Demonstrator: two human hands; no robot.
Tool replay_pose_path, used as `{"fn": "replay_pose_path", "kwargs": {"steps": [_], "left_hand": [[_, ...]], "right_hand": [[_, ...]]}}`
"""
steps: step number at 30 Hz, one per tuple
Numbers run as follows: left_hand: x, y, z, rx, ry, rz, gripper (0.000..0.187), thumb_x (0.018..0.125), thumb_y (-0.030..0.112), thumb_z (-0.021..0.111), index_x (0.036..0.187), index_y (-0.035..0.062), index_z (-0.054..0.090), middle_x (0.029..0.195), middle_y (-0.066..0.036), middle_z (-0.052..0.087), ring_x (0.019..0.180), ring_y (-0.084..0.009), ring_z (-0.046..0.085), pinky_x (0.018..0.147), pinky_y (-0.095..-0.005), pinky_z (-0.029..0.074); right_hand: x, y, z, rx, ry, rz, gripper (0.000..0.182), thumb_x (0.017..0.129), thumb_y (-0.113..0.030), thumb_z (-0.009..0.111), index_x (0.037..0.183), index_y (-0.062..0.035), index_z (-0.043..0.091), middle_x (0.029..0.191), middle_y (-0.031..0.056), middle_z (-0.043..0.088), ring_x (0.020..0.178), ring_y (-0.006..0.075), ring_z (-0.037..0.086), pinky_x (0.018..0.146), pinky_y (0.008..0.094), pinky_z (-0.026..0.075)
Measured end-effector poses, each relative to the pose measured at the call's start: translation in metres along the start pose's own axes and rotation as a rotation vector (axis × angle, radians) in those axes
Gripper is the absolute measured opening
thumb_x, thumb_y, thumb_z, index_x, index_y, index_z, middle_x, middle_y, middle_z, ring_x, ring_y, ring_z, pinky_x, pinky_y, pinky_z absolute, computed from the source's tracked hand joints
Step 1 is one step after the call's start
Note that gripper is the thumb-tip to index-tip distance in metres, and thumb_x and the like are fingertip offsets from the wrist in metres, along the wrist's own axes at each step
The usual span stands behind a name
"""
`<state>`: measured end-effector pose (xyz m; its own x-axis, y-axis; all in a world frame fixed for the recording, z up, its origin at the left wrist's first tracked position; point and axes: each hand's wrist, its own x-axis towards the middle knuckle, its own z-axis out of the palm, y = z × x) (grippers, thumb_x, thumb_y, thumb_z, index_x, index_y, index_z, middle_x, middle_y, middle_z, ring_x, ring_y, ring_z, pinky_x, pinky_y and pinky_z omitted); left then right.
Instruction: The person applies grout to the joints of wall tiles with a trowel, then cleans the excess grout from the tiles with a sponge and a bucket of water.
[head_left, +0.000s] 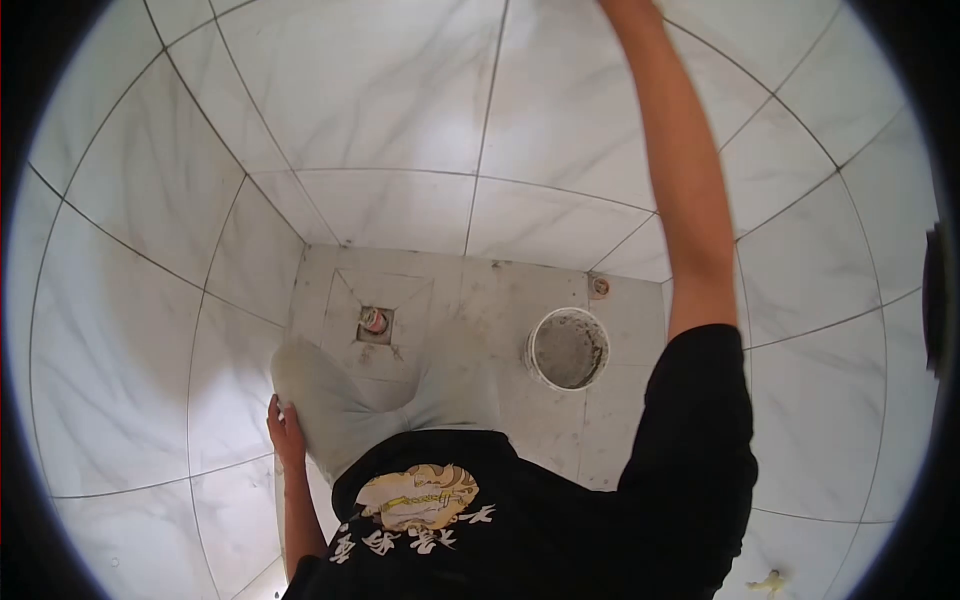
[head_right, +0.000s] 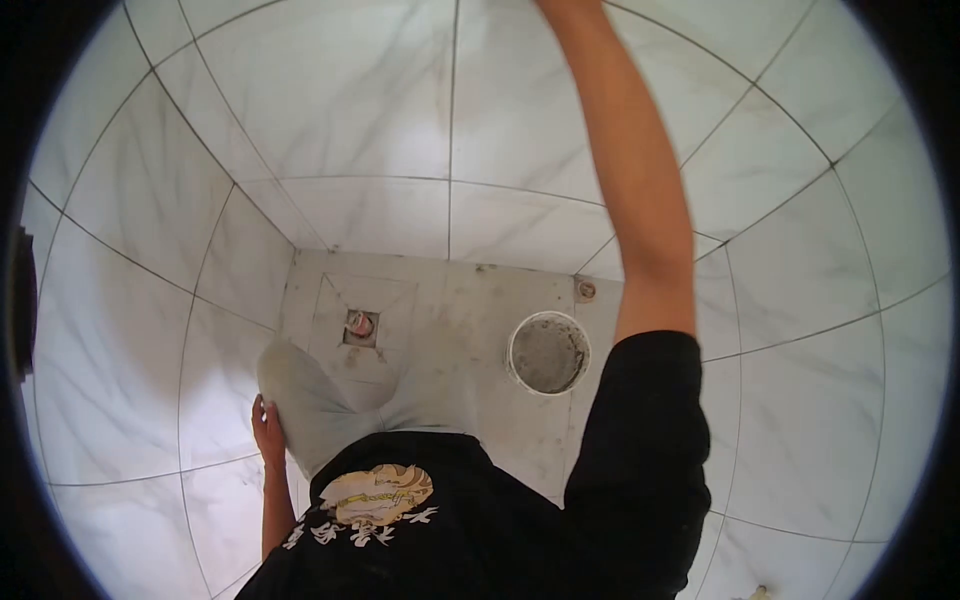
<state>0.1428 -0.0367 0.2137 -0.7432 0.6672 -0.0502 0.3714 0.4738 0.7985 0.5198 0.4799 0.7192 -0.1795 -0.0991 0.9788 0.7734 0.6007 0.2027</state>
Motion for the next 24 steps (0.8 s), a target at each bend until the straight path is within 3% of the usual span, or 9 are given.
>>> {"fn": "replay_pose_path", "kwargs": {"steps": [3,5,8,10,16,18,20,22,24], "left_hand": [[-0.031,-0.037,-0.008,-0.114,-0.010,-0.060,0.049,0.101,0.027,0.054,0.141,-0.0014,0.049,0.130,-0.025,0.056,0.116,-0.0321,0.058,0.096,-0.0409,0.048],[-0.053,-0.056,-0.014,-0.035,0.013,-0.058,0.046,0.102,0.025,0.052,0.141,-0.0011,0.049,0.127,-0.023,0.059,0.112,-0.0306,0.060,0.095,-0.0403,0.049],[-0.070,-0.112,-0.029,0.085,-0.066,-0.141,0.045,0.103,0.025,0.052,0.140,-0.0006,0.050,0.124,-0.020,0.061,0.109,-0.0278,0.061,0.093,-0.0390,0.051],[-0.077,-0.125,-0.039,-0.030,-0.052,-0.189,0.045,0.103,0.026,0.051,0.140,-0.0002,0.051,0.123,-0.019,0.062,0.108,-0.0262,0.061,0.091,-0.0382,0.052],[-0.037,-0.085,-0.033,-0.190,-0.010,-0.155,0.042,0.105,0.025,0.047,0.139,-0.0001,0.050,0.127,-0.016,0.061,0.107,-0.0236,0.062,0.092,-0.0357,0.052],[-0.020,-0.044,-0.020,-0.288,0.044,0.065,0.040,0.105,0.021,0.047,0.139,-0.0008,0.050,0.130,-0.017,0.059,0.113,-0.0247,0.059,0.098,-0.0364,0.048],[-0.020,-0.005,-0.013,-0.299,0.039,0.089,0.038,0.104,0.018,0.048,0.137,-0.0012,0.052,0.127,-0.016,0.061,0.113,-0.0240,0.059,0.095,-0.0358,0.048],[-0.024,0.023,-0.007,-0.090,0.024,0.182,0.036,0.102,0.015,0.050,0.133,-0.0021,0.055,0.124,-0.016,0.062,0.112,-0.0252,0.058,0.092,-0.0368,0.048],[-0.031,0.032,-0.004,0.016,0.027,0.264,0.034,0.098,0.013,0.053,0.128,-0.0018,0.058,0.120,-0.017,0.063,0.111,-0.0300,0.057,0.093,-0.0394,0.045]], "right_hand": [[-0.140,-0.032,0.032,-0.082,-0.217,0.065,0.037,0.082,-0.013,0.069,0.118,-0.0061,0.069,0.088,0.0163,0.064,0.082,0.0367,0.060,0.074,0.0439,0.050],[-0.237,-0.073,0.030,0.001,-0.112,0.081,0.011,0.085,-0.005,0.064,0.093,-0.0063,0.071,0.085,0.0122,0.056,0.077,0.0300,0.057,0.063,0.0411,0.046],[-0.380,-0.115,0.001,0.075,-0.726,0.148,0.014,0.083,-0.011,0.070,0.096,-0.0091,0.073,0.088,0.0123,0.058,0.083,0.0309,0.060,0.073,0.0435,0.050],[-0.386,-0.129,-0.023,0.099,-1.043,0.248,0.024,0.079,-0.013,0.070,0.103,-0.0103,0.073,0.089,0.0133,0.059,0.086,0.0322,0.061,0.076,0.0447,0.051],[-0.092,-0.087,-0.029,0.064,-0.306,0.226,0.027,0.084,-0.018,0.063,0.110,-0.0084,0.065,0.092,0.0157,0.061,0.083,0.0341,0.061,0.065,0.0477,0.052],[-0.021,-0.073,-0.029,-0.005,-0.059,0.104,0.036,0.081,-0.006,0.066,0.116,0.0032,0.064,0.100,0.0234,0.055,0.092,0.0392,0.057,0.079,0.0445,0.050],[-0.021,-0.044,-0.004,-0.023,-0.055,0.061,0.040,0.081,-0.009,0.067,0.118,0.0032,0.062,0.103,0.0245,0.056,0.094,0.0400,0.058,0.080,0.0452,0.050],[-0.086,-0.020,0.034,-0.102,-0.363,0.074,0.046,0.081,-0.012,0.068,0.124,0.0020,0.058,0.106,0.0253,0.057,0.095,0.0413,0.058,0.081,0.0457,0.050],[-0.204,-0.057,0.029,-0.104,-0.330,0.049,0.017,0.088,-0.014,0.060,0.103,-0.0068,0.064,0.089,0.0156,0.059,0.078,0.0345,0.060,0.060,0.0476,0.051]]}}
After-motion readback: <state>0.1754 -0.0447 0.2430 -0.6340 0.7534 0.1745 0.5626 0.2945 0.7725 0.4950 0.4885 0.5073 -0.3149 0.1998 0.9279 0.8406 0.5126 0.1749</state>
